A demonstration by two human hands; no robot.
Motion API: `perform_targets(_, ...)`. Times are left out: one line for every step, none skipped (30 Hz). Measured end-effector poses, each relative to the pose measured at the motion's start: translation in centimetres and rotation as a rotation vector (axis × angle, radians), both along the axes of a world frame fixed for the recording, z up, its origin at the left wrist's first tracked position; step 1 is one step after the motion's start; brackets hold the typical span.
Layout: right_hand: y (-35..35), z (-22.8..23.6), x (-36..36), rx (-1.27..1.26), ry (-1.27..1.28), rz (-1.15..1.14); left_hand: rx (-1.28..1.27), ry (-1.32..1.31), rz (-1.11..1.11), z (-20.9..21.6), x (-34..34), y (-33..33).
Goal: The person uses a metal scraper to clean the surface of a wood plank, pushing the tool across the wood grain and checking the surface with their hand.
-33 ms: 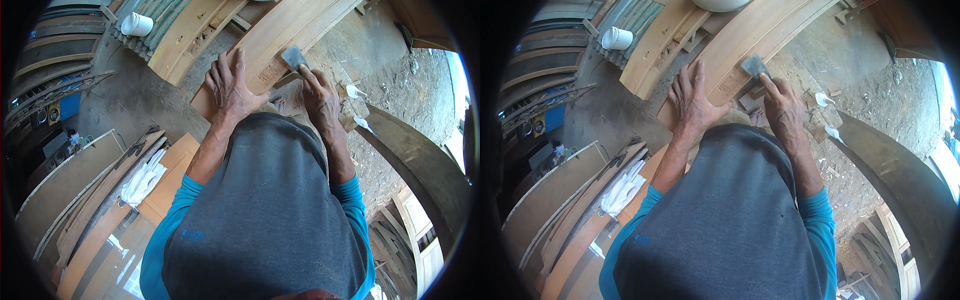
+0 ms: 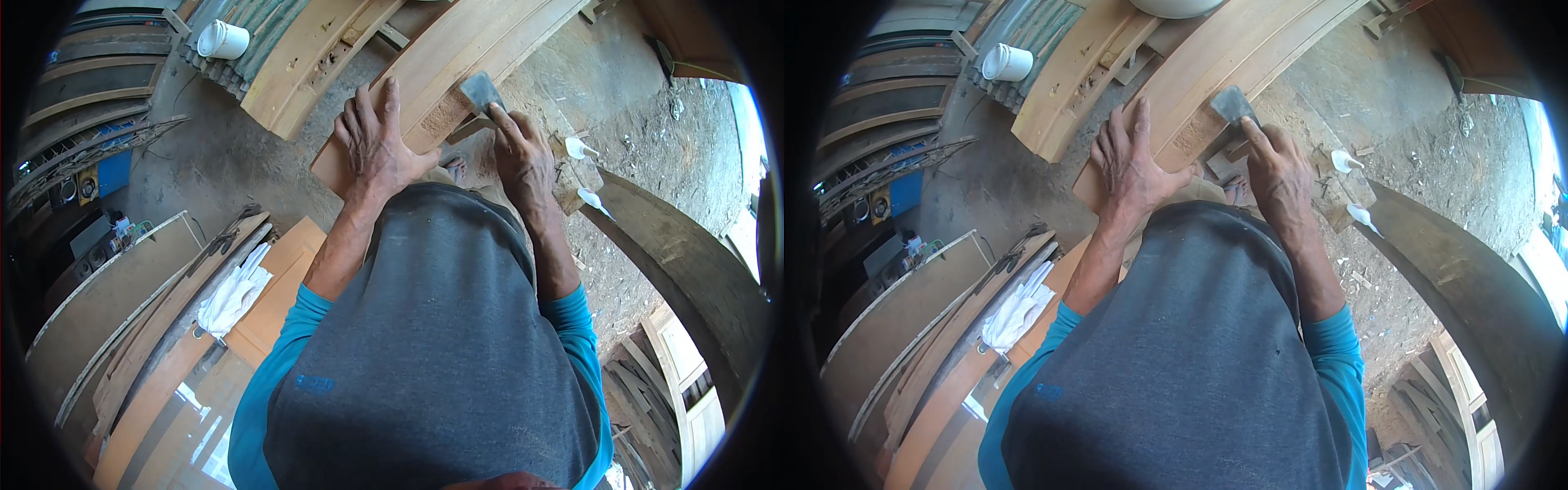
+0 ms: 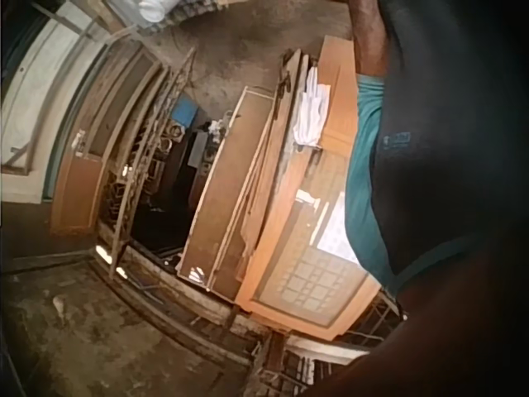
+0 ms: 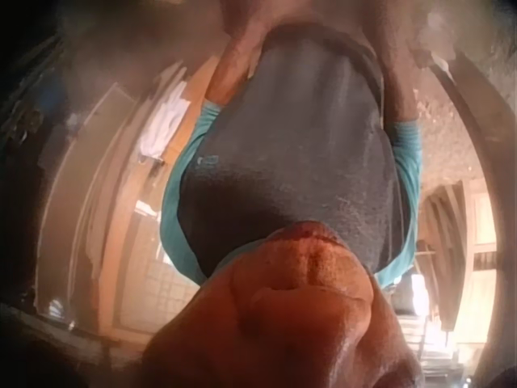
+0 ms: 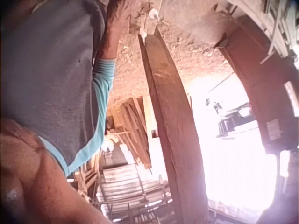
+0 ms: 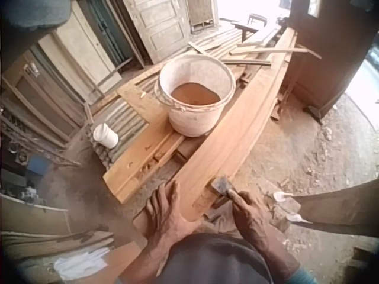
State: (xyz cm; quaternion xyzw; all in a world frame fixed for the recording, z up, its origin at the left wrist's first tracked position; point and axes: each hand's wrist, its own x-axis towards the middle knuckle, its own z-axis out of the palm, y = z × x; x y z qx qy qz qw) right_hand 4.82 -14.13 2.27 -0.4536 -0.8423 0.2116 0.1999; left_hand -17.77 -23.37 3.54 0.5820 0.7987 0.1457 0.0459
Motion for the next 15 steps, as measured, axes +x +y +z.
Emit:
perform_targets(-0.19,-0.03,-0.07,0.008,-0.007,0.017,-0.002,0.0,0.002,-0.06,-0.04,-0.17)
perform_targets(-0.26,-0.07,-0.16,0.021,-0.013,0.031,0.0,0.002,0.001,-0.11,-0.1,-0.16)
perform_targets(-0.32,-0.13,-0.2,0.033,-0.018,0.045,-0.006,0.003,0.001,-0.19,-0.12,-0.17)
perform_targets(-0.32,-0.3,-0.13,0.024,-0.015,0.025,-0.012,0.004,0.0,-0.28,-0.13,-0.2)
perform_targets(-0.28,-0.55,-0.07,0.015,-0.011,0.009,-0.018,0.005,0.003,-0.35,-0.14,-0.27)
perform_targets(-0.25,-0.65,-0.07,0.006,-0.007,-0.008,-0.015,0.007,0.002,-0.37,-0.15,-0.22)
perform_targets(-0.24,-0.59,-0.14,0.006,-0.001,-0.015,-0.012,0.009,0.002,-0.39,-0.15,-0.12)
perform_targets(-0.28,-0.31,-0.26,0.005,0.004,-0.022,-0.011,0.01,0.001,-0.4,-0.11,-0.14)
perform_targets(-0.35,-0.16,-0.31,0.004,0.009,-0.029,-0.018,0.008,0.005,-0.38,-0.09,-0.21)
perform_targets(-0.44,-0.32,-0.25,0.012,-0.006,0.002,-0.025,0.006,0.009,-0.36,-0.07,-0.28)
perform_targets(-0.43,-0.55,-0.19,0.022,-0.02,0.031,-0.03,0.006,0.011,-0.3,-0.11,-0.22)
perform_targets(-0.41,-0.66,-0.18,0.032,-0.034,0.061,-0.029,-0.001,0.009,-0.27,-0.12,-0.19)
perform_targets(-0.4,-0.62,-0.21,0.012,-0.007,0.021,-0.028,-0.008,0.007,-0.26,-0.12,-0.2)
perform_targets(-0.44,-0.6,-0.31,-0.007,0.022,-0.017,-0.027,-0.013,0.007,-0.27,-0.15,-0.23)
perform_targets(-0.47,-0.58,-0.42,-0.027,0.05,-0.055,-0.023,-0.01,0.006,-0.31,-0.19,-0.2)
